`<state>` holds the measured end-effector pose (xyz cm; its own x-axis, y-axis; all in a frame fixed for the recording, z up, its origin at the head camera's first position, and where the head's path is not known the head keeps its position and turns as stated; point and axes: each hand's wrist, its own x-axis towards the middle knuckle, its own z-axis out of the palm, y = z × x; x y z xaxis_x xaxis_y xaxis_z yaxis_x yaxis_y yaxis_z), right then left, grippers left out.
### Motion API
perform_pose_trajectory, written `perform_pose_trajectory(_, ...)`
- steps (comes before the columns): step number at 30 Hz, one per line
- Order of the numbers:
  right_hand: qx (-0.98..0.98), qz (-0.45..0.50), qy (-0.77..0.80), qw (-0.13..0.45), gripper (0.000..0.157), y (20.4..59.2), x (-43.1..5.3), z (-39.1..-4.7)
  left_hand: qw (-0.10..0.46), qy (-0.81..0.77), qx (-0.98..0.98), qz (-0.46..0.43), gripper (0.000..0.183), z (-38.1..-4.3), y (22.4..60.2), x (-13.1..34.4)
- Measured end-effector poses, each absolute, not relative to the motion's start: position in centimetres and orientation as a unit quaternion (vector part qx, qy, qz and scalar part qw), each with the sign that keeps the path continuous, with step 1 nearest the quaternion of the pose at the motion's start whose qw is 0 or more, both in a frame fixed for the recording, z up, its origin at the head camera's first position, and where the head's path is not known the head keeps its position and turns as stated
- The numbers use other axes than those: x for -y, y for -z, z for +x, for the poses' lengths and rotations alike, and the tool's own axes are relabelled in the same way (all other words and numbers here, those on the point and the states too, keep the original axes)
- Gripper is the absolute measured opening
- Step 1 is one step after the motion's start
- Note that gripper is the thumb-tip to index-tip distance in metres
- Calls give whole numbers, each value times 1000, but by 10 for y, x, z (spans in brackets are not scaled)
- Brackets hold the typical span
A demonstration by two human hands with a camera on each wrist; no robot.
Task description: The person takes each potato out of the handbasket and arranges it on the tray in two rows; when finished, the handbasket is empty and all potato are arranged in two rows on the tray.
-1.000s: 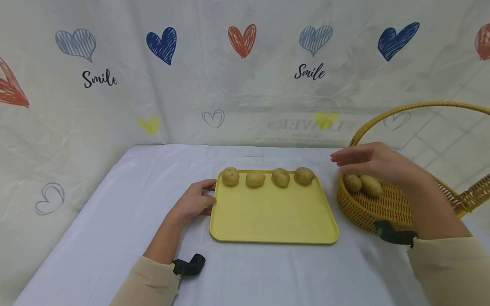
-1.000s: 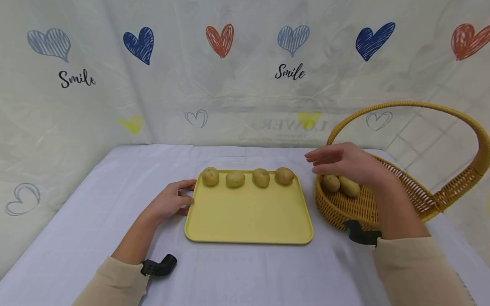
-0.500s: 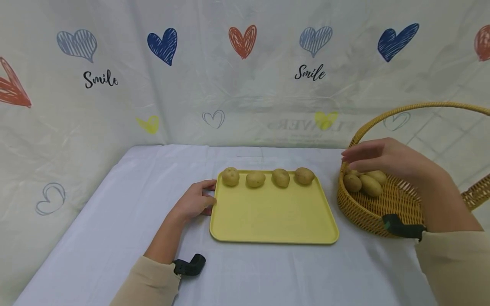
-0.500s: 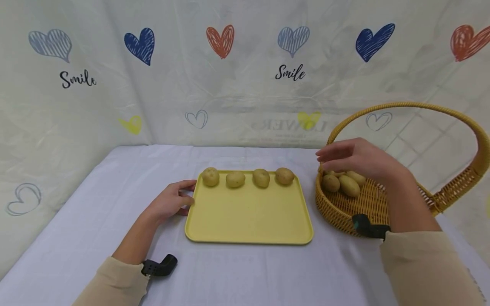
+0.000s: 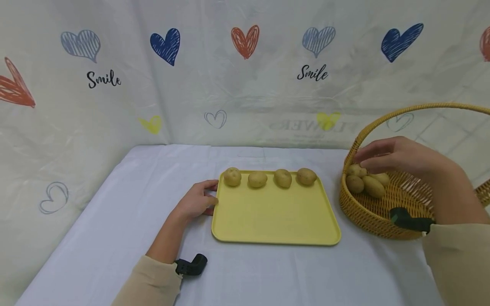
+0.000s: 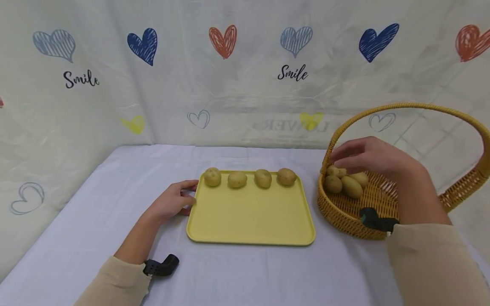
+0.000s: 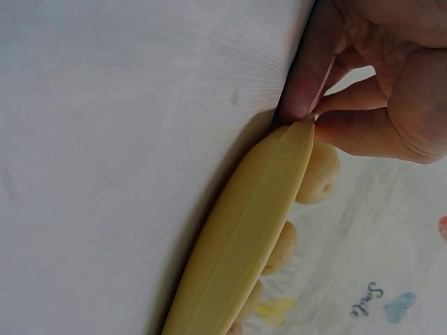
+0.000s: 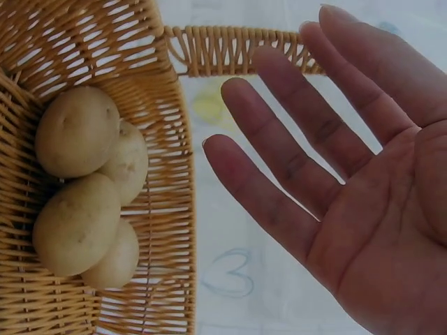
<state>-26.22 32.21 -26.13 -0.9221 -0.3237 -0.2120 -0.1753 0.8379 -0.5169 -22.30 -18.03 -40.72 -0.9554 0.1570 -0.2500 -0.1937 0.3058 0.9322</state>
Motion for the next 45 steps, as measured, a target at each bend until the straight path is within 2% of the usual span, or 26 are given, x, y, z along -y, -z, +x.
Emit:
perform_pose_trajectory(10, -943, -105, 273, 160, 58, 278, -341, -265, 152, -591, -792, -15, 70, -223, 409, 178)
perform_pose_trajectory(20, -931, -85, 316, 163, 60, 296, -354, -268, 153, -592, -791, -14, 70, -223, 408, 179)
perform_pose_trajectory(29, -944, -73, 277, 164, 56, 302, -362, -268, 150, -588, -795, -14, 70, -222, 406, 179)
perform_pose_trajectory(36, -941, -71, 275, 184, 52, 309, -368, -266, 150, -589, -794, -10, 69, -222, 404, 179)
perform_pose_trajectory(45, -933, -66, 276, 224, 64, 316, -367, -270, 147, -590, -794, 2, 70, -220, 403, 181)
